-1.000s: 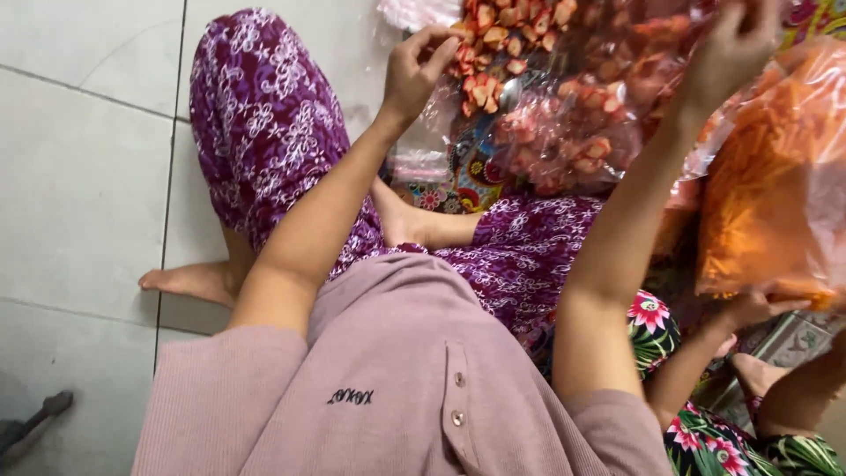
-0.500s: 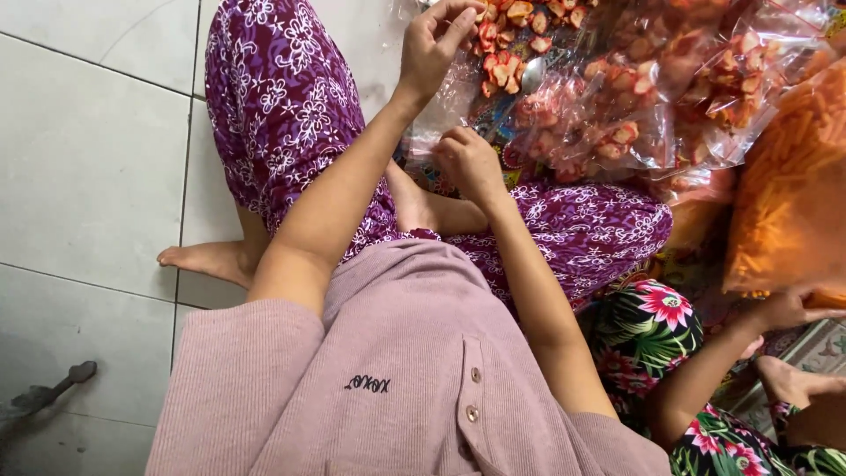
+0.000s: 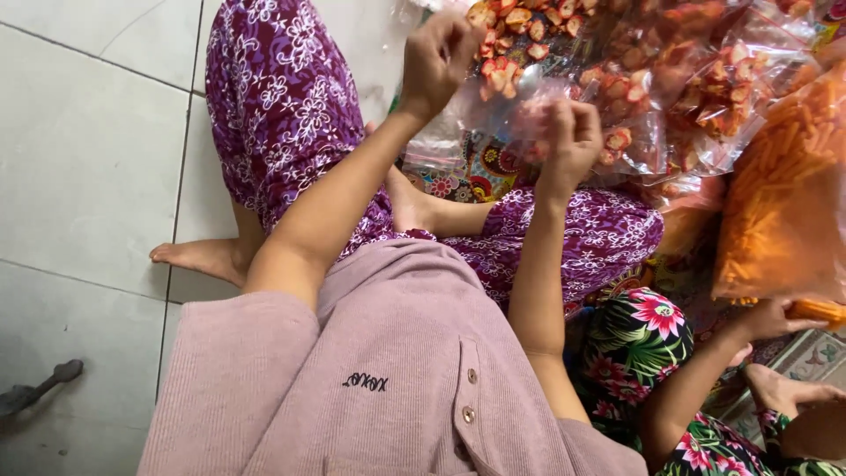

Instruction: Manually packing small orange snacks into individual plastic bags using a small spoon while sitting on the floor.

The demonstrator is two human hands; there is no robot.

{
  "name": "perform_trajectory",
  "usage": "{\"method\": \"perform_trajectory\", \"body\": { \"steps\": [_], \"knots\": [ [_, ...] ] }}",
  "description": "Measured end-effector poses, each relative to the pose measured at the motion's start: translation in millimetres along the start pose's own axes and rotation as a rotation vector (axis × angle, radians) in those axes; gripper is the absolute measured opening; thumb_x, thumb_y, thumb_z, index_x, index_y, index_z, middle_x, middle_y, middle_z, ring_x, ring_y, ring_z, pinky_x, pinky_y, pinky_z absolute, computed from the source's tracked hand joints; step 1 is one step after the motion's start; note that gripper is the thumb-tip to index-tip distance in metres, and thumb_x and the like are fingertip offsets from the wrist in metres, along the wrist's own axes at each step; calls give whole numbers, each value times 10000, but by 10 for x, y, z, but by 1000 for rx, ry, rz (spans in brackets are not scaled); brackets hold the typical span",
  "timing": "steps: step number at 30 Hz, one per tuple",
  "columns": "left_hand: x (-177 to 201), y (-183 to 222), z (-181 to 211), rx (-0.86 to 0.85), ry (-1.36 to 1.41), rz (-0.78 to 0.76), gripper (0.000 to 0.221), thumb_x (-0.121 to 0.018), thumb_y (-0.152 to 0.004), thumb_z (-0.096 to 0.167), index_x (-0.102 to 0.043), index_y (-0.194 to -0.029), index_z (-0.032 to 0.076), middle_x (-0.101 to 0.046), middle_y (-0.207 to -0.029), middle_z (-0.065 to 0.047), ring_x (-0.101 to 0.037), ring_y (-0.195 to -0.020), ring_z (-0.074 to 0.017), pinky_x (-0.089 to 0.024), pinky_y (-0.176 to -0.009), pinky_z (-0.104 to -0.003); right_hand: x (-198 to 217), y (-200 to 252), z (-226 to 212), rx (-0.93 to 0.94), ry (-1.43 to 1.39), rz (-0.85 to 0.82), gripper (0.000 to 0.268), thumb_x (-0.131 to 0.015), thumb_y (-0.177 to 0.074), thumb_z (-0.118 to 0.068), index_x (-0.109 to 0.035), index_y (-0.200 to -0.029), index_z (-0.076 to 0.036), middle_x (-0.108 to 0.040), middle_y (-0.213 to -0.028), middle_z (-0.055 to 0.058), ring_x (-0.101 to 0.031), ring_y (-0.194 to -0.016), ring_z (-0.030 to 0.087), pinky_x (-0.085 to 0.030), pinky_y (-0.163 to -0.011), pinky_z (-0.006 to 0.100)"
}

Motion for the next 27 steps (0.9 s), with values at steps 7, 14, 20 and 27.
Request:
{"method": "perform_trajectory", "body": {
  "steps": [7, 14, 20, 27],
  "knots": [
    [-809, 477, 177, -12, -40, -312, 259, -702, -997, 256, -734, -1115, 28, -801, -964, -138, -767, -698, -169, -603, -557, -213, -151, -9, -8, -10, -199, -18, 132, -688, -1011, -211, -683, -937, -103, -642, -728, 0, -494, -476, 48, -443, -401, 161],
    [-766, 426, 92, 283, 8, -183, 337, -589, -981, 327, -759, -817, 85, -729, -667, -48, -639, -503, -104, -473, -394, -212, -245, 23, -123, 30, -94, -35, 65, -729, -940, -97, -731, -991, -57, -707, -967, 76, -672, -886, 152, -606, -801, 237],
    [-814, 398, 115, 183, -83, -180, 176, -639, -952, 143, -768, -965, 25, -776, -793, -84, -706, -633, -136, -558, -548, -248, -101, -15, -116, -61, -72, 44, 80, -735, -916, -154, -723, -971, -98, -721, -893, 38, -647, -775, 104, -562, -715, 207],
    [-807, 451, -25, 314, -126, -169, 341, -718, -876, -22, -693, -1206, 61, -801, -858, -68, -632, -507, -34, -533, -373, -120, 74, -149, -149, 332, 244, 98, 149, -594, -946, 65, -620, -1011, -66, -646, -918, 91, -633, -745, 173, -592, -673, 257]
  ]
}}
Point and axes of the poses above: each hand's wrist, its own y-axis away from the middle knuckle, its own x-axis out of the back of the hand, z = x × y, the point moved 10 cm from there along -y, towards the middle knuckle
